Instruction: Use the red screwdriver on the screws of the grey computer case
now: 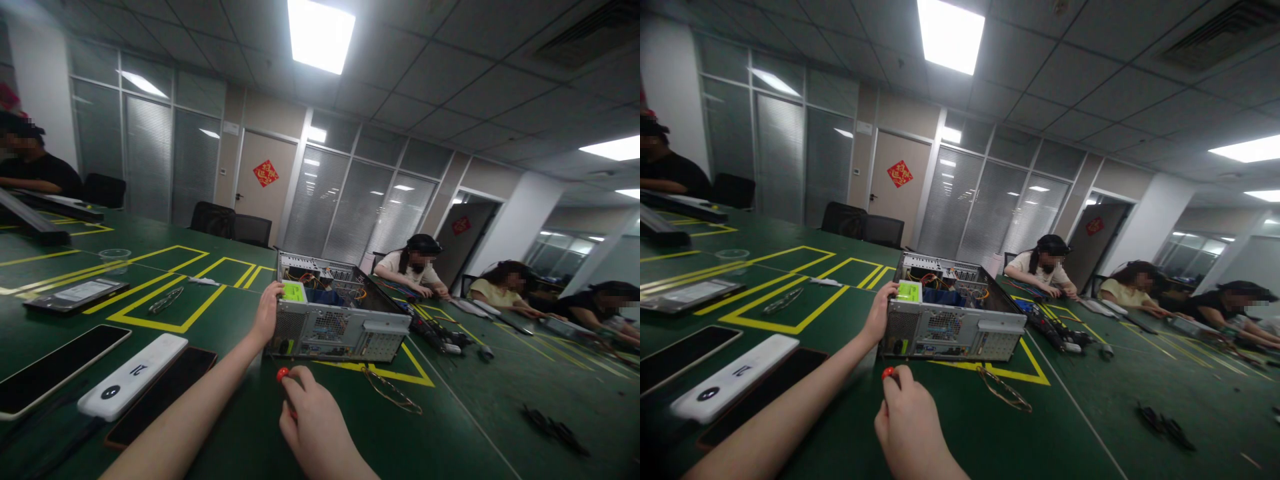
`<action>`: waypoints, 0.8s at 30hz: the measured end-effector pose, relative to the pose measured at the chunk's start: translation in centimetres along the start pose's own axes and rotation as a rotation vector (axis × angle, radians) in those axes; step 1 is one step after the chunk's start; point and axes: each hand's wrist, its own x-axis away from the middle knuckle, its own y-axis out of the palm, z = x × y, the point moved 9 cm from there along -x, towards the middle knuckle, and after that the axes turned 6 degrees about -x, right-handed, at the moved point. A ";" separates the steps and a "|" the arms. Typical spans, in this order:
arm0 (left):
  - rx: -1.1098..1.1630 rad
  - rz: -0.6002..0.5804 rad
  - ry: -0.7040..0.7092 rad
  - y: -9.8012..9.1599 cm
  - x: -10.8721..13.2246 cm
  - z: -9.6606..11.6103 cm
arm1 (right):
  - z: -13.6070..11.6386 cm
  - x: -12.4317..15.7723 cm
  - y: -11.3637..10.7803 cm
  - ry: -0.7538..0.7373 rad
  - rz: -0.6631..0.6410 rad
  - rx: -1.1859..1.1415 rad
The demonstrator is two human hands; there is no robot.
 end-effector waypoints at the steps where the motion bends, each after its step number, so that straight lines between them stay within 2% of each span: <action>1: 0.004 0.001 0.000 0.0 0.0 0.0 | 0.0 0.0 0.1 -0.003 0.001 0.006; 13: -0.008 0.024 0.014 0.0 0.1 -0.1 | 0.3 -0.1 1.7 -0.018 -0.033 0.121; 18: -0.015 0.017 0.010 0.0 0.0 -0.1 | -0.6 0.4 4.1 -0.179 0.041 0.224; 24: 0.001 0.024 0.004 0.0 0.1 -0.3 | -1.5 1.3 4.9 -0.392 0.189 0.284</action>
